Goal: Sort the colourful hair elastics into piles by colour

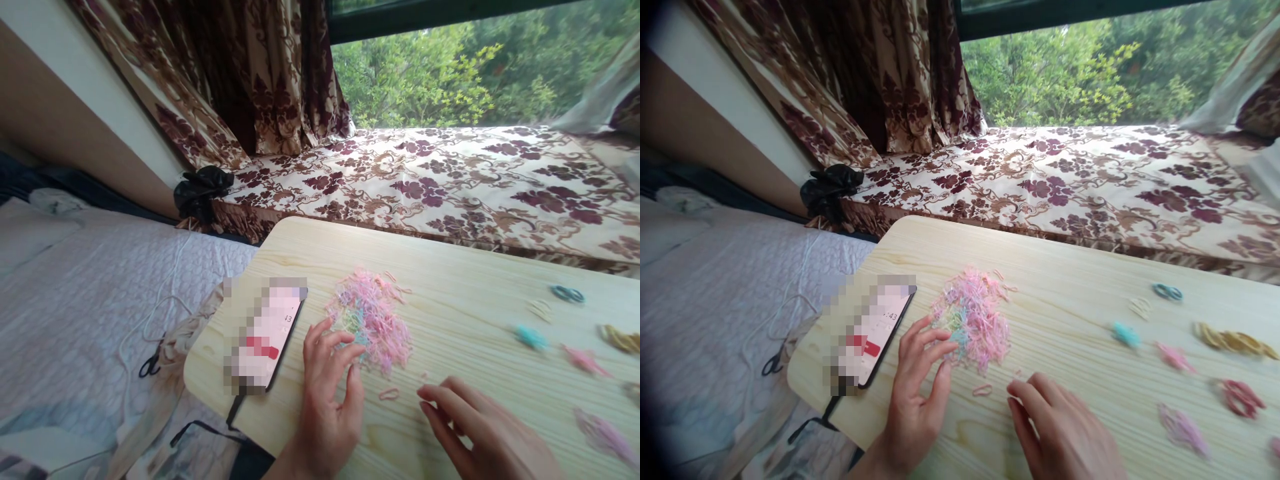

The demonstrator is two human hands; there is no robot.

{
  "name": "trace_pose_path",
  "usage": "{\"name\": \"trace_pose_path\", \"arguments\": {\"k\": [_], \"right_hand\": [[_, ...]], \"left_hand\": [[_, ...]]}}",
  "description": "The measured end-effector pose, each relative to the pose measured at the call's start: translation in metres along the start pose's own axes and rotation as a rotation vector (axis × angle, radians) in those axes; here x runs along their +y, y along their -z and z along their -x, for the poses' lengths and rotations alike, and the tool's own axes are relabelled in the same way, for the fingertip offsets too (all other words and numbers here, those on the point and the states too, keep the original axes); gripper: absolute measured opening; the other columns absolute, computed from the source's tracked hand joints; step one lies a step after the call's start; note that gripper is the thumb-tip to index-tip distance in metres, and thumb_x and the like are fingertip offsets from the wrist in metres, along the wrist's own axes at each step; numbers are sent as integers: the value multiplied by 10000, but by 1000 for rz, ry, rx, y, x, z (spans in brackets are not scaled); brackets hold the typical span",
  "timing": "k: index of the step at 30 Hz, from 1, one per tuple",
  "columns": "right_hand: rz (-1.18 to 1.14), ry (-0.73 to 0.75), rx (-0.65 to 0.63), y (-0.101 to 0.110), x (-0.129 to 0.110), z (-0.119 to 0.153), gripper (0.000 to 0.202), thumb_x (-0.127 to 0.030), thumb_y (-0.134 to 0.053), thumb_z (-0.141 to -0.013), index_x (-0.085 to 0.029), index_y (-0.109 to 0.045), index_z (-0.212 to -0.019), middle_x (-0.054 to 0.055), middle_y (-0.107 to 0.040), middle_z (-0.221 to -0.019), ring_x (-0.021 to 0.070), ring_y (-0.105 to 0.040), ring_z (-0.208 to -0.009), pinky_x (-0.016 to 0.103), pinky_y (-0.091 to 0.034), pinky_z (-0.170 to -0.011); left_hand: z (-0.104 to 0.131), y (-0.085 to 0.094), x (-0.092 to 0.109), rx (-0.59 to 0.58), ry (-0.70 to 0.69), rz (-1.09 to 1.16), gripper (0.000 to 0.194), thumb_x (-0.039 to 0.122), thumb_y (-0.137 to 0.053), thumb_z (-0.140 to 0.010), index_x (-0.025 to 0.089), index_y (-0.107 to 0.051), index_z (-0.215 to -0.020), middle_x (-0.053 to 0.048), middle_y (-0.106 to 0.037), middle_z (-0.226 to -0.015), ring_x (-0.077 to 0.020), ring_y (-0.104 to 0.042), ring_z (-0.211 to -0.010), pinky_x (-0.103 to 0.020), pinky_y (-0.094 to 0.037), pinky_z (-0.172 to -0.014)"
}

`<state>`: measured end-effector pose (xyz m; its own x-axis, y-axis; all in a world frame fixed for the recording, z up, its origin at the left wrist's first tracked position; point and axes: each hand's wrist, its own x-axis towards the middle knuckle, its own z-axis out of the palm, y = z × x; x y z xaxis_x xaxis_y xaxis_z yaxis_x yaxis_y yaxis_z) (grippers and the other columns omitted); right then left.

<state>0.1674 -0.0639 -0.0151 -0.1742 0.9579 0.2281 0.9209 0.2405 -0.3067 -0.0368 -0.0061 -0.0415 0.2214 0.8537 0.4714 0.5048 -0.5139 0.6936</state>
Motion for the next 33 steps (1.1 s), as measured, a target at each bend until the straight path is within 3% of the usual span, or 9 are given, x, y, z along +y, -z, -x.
{"name": "trace_pose_path", "arguments": {"k": [7,14,21,26,33], "right_hand": [[39,38,-82,-13,-18,-20,253,-243,-453,-961,-273,-602,-759,-26,-626,-686,126,-641,-607,224,-414,-514],[177,126,8,-18,-20,-25,293,-125,-443,-911,-249,-529,-659,-21,-584,-614,131,-604,-530,242,-391,-507],[158,67,20,-9,-16,-14,244,-160,-443,-938,-244,-554,-737,-17,-601,-667,126,-613,-603,240,-413,-581],[64,-73,41,18,10,5,215,-287,-459,-966,-260,-601,-807,-22,-636,-728,110,-647,-636,209,-455,-568],[46,-473,49,54,89,42,303,-520,-509,-887,-276,-660,-790,-5,-685,-751,143,-658,-594,235,-485,-508]], "left_hand": [[0,1,1,14,7,-15,374,20,-469,-864,250,-611,-1124,-64,-624,-1124,-268,-452,-1323,-561,-401,-1100],[1,0,-1,4,0,-19,369,23,-467,-870,250,-606,-1124,-61,-617,-1130,-261,-442,-1327,-546,-405,-1097],[0,-1,-1,21,-48,-25,341,25,-462,-893,237,-598,-1123,-64,-611,-1131,-253,-439,-1319,-511,-422,-1076],[1,-2,-4,43,-69,-41,309,49,-476,-894,233,-614,-1100,-63,-627,-1112,-255,-473,-1291,-472,-455,-1039],[2,-4,-17,26,-135,-66,327,63,-517,-875,237,-616,-1133,-58,-633,-1139,-253,-481,-1293,-424,-469,-1020]]}}
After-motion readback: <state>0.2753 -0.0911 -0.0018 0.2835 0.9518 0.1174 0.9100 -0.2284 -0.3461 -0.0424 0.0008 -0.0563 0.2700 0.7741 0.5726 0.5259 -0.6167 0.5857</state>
